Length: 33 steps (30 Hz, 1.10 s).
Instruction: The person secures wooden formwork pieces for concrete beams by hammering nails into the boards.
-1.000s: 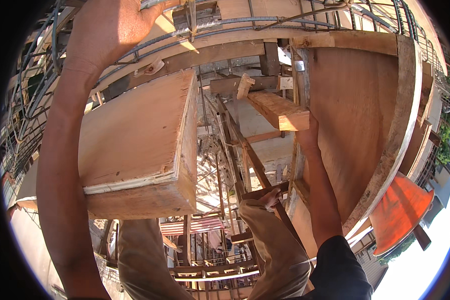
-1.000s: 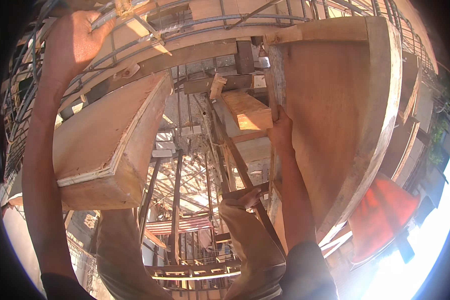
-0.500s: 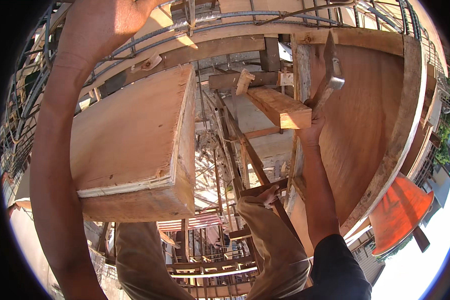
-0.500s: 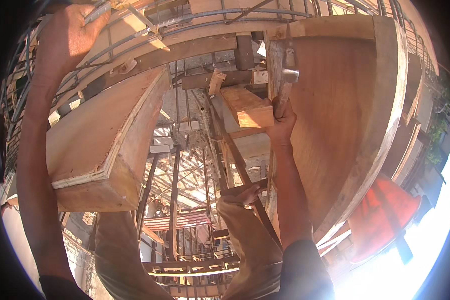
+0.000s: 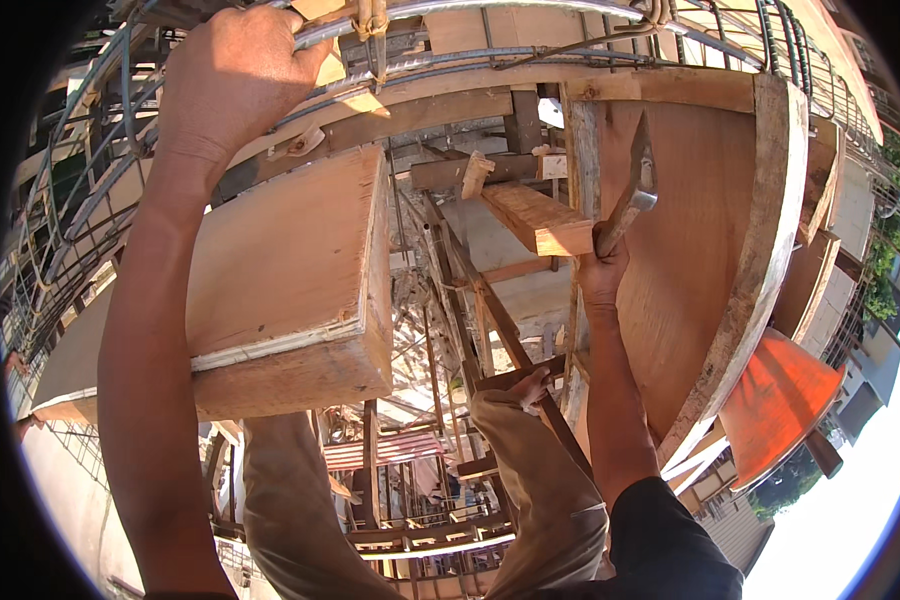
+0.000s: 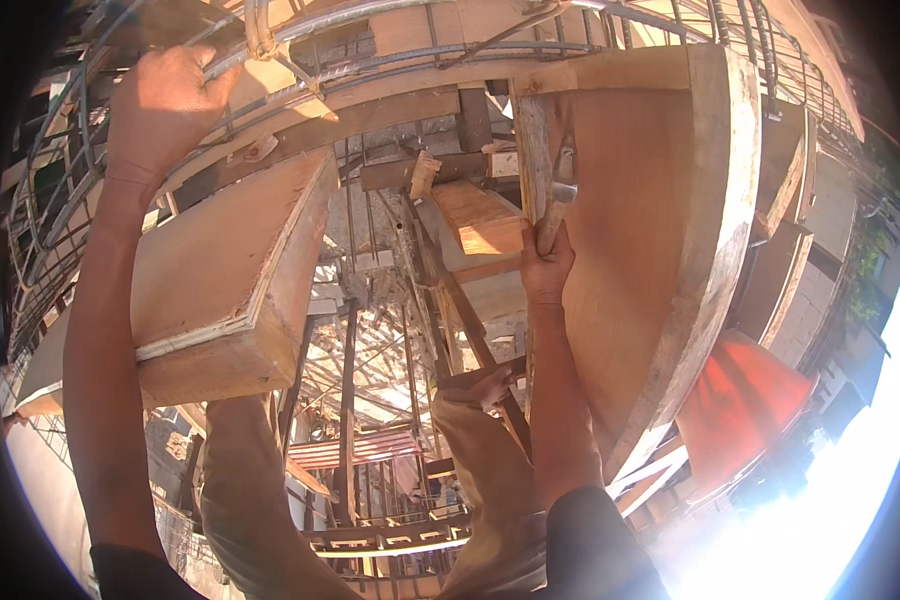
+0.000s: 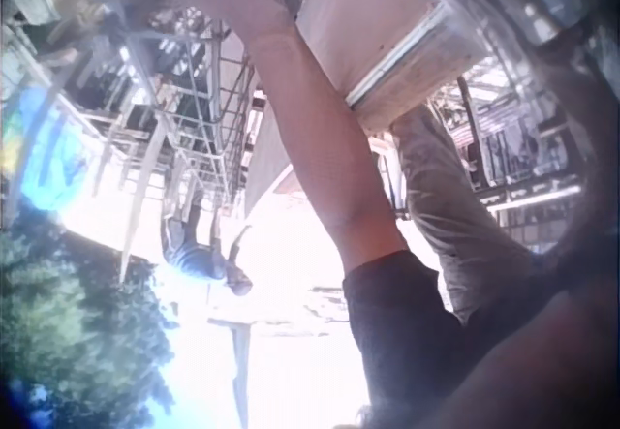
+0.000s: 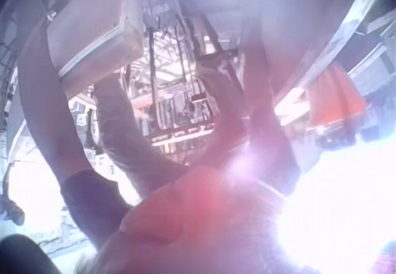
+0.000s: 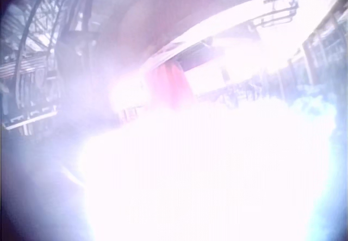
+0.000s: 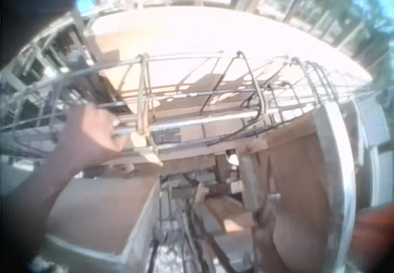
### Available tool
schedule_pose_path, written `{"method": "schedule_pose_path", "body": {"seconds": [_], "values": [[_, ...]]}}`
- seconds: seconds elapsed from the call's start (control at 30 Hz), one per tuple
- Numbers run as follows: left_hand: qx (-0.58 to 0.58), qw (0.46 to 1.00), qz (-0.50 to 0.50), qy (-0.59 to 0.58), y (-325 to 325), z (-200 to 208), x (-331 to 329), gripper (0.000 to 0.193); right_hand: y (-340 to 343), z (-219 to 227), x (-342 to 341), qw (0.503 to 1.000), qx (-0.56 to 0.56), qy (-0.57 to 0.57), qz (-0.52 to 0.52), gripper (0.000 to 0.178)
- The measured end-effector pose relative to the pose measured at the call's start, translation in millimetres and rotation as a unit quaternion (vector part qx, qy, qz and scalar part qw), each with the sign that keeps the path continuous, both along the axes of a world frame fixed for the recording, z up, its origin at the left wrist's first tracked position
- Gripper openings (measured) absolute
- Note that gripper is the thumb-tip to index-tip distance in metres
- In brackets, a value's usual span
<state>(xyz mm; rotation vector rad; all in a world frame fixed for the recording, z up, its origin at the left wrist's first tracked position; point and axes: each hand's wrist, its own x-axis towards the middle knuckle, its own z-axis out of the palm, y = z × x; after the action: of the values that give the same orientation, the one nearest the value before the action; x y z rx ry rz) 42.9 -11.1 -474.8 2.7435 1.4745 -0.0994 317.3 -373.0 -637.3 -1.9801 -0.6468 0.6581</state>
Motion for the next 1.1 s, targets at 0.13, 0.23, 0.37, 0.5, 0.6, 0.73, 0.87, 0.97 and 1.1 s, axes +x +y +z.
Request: {"method": "schedule_pose_path", "body": {"seconds": [0.13, 0.23, 0.37, 0.5, 0.6, 0.73, 0.87, 0.97, 1.1], "values": [[0.045, 0.996, -0.075, 0.008, 1, -9, -22, 0.036, -5, 96, -43, 0.992, -0.104, 0.038, -0.057, 0.022], [-0.043, 0.996, -0.021, 0.076, -1, 9, 6, 0.038, 8, 170, -69, 0.989, 0.079, 0.066, -0.110, 0.021], [-0.057, 0.995, -0.041, 0.072, 1, 11, 0, 0.040, 52, 271, -36, 0.988, 0.017, -0.075, -0.133, 0.028], [-0.106, 0.989, -0.022, 0.105, 4, 29, 10, 0.043, 76, 282, 42, 0.976, -0.018, -0.215, -0.018, 0.053], [-0.167, 0.985, -0.024, -0.028, -4, 46, 0, 0.036, 92, 268, 53, 0.981, -0.045, -0.185, 0.032, 0.054], [-0.040, 0.940, -0.170, -0.295, -41, 43, -19, 0.029, 88, 262, 62, 0.951, -0.104, -0.284, 0.062, 0.054], [-0.451, 0.891, -0.049, 0.026, -56, 15, -40, 0.034, 86, 256, 58, 0.933, -0.141, -0.320, 0.086, 0.056], [-0.460, 0.887, -0.029, 0.034, -20, -81, -86, 0.040, 95, 255, 55, 0.945, -0.122, -0.288, 0.096, 0.056], [-0.408, 0.885, -0.097, 0.203, 3, -167, -91, 0.046, 93, 257, 57, 0.940, -0.122, -0.301, 0.098, 0.055]]}}
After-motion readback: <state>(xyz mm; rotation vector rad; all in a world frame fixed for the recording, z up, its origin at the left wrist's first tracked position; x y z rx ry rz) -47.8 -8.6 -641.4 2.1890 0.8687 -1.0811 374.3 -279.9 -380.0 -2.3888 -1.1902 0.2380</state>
